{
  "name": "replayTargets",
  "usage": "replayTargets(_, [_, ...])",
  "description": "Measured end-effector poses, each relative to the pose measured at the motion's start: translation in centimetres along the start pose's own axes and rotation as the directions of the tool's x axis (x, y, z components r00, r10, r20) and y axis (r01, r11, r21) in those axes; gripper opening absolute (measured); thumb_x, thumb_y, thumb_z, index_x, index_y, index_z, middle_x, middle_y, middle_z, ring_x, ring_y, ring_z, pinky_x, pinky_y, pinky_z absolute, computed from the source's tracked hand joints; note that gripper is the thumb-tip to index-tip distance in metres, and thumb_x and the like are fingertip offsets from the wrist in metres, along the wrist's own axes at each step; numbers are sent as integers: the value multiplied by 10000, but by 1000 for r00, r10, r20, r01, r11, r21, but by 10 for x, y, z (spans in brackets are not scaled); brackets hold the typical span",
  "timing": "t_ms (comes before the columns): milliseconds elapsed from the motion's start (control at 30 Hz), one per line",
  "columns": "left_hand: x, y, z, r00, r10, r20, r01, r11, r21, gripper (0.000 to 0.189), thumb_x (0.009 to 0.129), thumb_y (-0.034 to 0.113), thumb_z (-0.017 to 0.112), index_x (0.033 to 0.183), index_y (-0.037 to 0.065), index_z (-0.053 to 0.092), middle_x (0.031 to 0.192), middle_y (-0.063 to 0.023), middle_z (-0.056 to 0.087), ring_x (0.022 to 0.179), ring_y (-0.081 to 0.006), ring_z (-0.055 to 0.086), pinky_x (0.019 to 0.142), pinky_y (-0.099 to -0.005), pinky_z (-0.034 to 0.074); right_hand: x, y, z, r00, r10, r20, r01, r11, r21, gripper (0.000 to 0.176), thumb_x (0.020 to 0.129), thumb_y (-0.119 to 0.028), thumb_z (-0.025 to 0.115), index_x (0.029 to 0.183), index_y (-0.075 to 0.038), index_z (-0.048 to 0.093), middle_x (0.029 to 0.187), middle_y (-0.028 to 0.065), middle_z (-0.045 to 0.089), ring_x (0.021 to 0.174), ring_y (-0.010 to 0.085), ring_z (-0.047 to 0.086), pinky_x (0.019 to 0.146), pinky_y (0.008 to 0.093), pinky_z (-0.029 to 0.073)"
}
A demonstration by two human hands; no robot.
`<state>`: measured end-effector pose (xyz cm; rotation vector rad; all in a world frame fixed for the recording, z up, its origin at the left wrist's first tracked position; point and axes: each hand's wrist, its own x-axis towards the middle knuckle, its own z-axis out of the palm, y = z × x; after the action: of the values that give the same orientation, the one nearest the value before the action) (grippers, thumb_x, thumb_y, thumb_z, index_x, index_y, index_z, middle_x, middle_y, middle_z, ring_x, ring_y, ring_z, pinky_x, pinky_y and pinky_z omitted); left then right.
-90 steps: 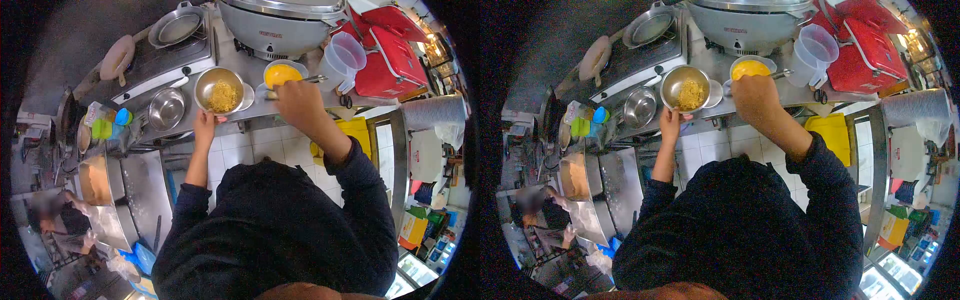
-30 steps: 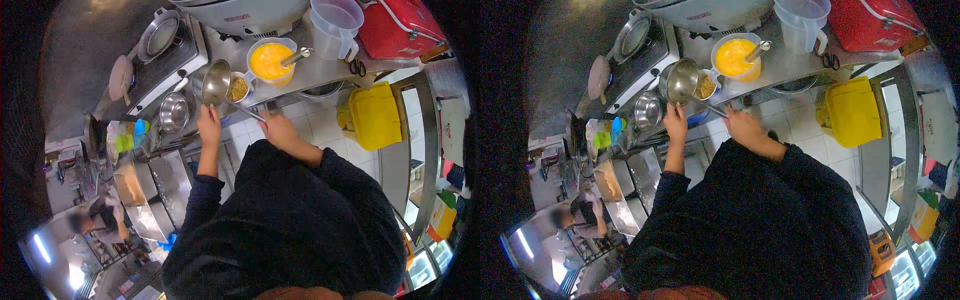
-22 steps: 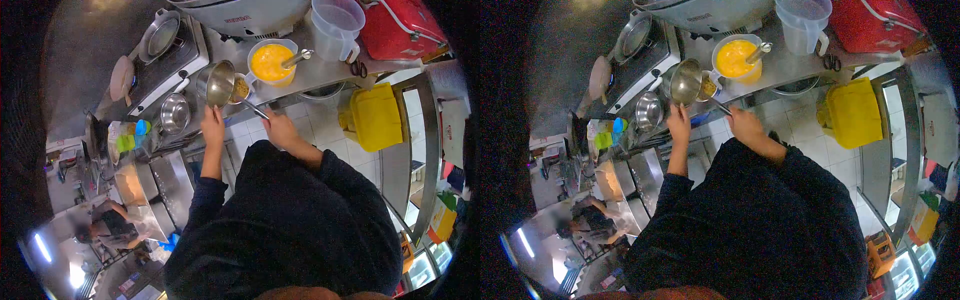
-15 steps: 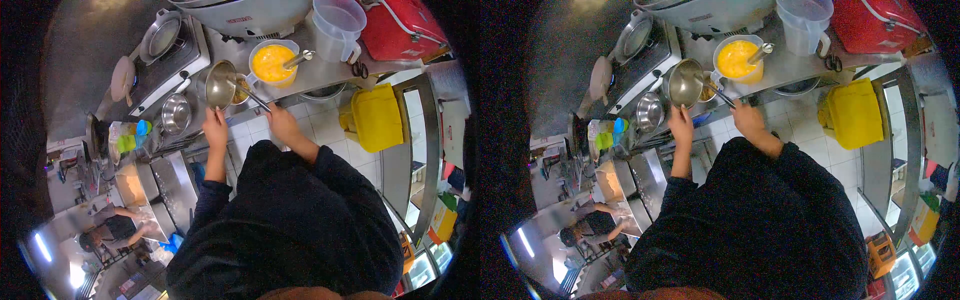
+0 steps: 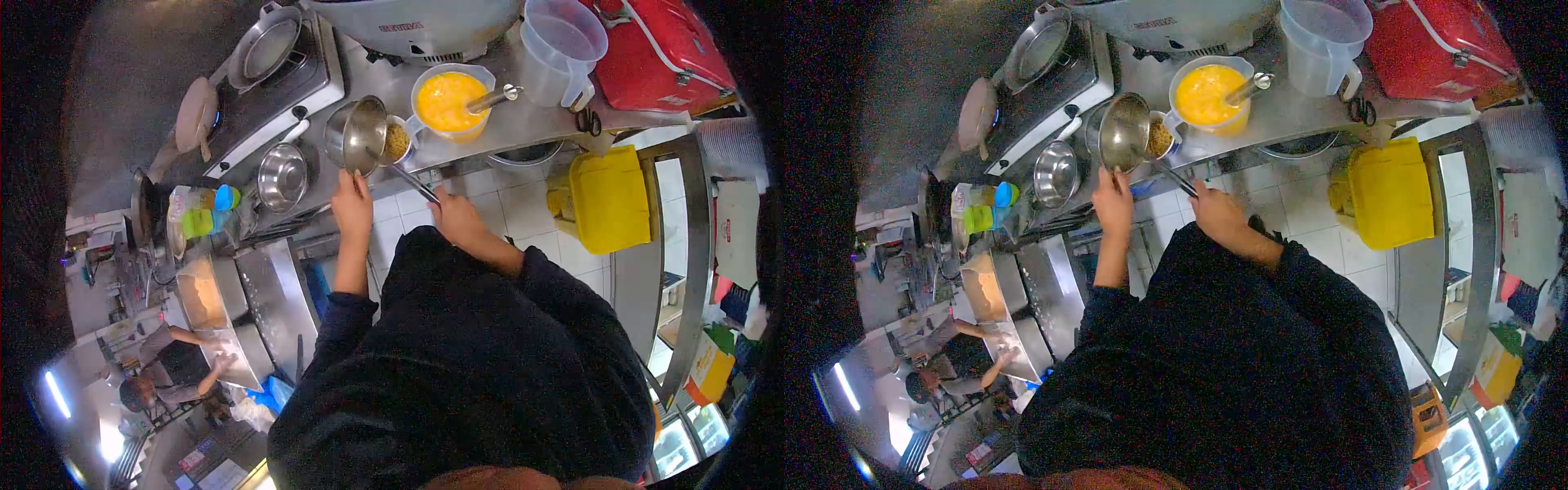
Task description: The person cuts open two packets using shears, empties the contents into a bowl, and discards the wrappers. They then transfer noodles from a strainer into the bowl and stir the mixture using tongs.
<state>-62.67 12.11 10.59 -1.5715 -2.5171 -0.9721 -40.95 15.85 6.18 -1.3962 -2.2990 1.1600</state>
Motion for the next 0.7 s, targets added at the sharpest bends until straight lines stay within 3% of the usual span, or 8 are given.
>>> replayTargets(133, [-3,7,-8,1000,-29,4,29,998,60,167,955,181,555,920,31,491,695,-245,615,649,-453,617,544,-530,457,8,-6,-9,994,96,-51,-98,994,-37,306,961,-299,528,1110,-36,480,840,228,658,754,446,650,666,571,515])
replayTargets(233, [-6,4,-15,998,-65,21,62,992,107,174,953,186,556,911,32,487,685,-245,616,644,-453,620,542,-528,464,3,-10,-17,1000,4,-4,-4,998,-68,305,960,-306,533,1096,-39,483,850,234,660,763,444,654,671,569,517])
replayTargets(600, [-2,8,-32,992,-121,34,111,970,216,173,951,191,554,914,37,483,665,-243,615,643,-456,618,562,-552,466,1,8,-6,996,89,18,-88,995,-44,317,964,-308,529,1118,-34,491,838,264,662,778,479,647,698,585,510])
replayTargets(700, [-2,6,-40,991,-132,27,128,986,108,181,958,203,551,936,32,494,707,-249,637,669,-458,633,573,-529,486,-3,4,-12,997,71,34,-71,997,-15,335,963,-316,529,1138,-33,490,843,275,659,792,485,644,707,593,502])
